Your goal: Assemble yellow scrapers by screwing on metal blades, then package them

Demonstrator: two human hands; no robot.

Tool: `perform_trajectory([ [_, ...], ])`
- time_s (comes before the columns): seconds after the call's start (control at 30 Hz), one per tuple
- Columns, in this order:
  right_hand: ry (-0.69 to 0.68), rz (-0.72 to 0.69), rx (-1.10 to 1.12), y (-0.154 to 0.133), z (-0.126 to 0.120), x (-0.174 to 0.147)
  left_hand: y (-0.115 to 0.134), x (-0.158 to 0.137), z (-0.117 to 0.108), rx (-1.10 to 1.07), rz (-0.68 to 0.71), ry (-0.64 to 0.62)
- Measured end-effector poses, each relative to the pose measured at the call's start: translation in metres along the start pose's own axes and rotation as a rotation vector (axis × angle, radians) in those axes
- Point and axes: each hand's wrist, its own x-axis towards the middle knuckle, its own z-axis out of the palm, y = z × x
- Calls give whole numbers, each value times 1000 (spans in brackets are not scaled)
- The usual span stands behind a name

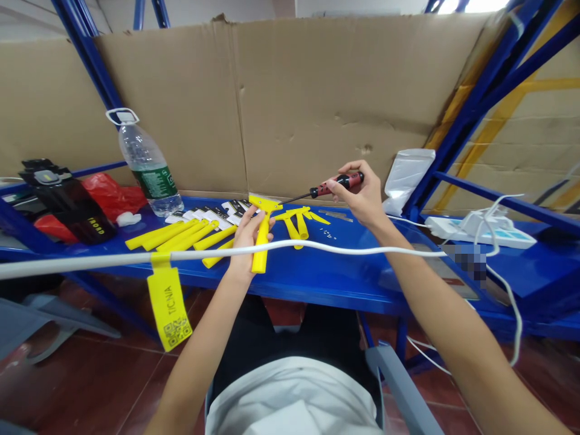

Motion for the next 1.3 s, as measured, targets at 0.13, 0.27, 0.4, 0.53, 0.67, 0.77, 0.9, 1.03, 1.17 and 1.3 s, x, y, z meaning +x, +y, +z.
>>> perform_trajectory([
  [0.13,-3,-36,24,7,2,2,-1,1,2,-26,0,11],
  [0.27,7,-79,58,14,3,4,2,-1,4,-36,-13,16],
  [0.4,6,-88,60,13,3,3,6,-5,7,-46,-42,26],
  [0.53,23,-93,52,11,3,3,6,-9,9,-52,-22,12],
  [0.67,20,-93,50,13,4,3,7,-8,11,-61,-36,32],
  [0.77,13,-92,50,13,4,3,9,-7,14,-57,-55,58],
  [0.9,-1,-97,49,10,3,2,11,-10,17,-76,-71,76],
  [1.03,-4,-106,24,8,4,1,12,-11,18,-78,-79,64],
  [1.17,1,-162,-22,10,5,0,7,-7,13,-23,-32,49],
  [1.3,95,-302,-184,12,2,2,0,-4,8,74,-12,22],
])
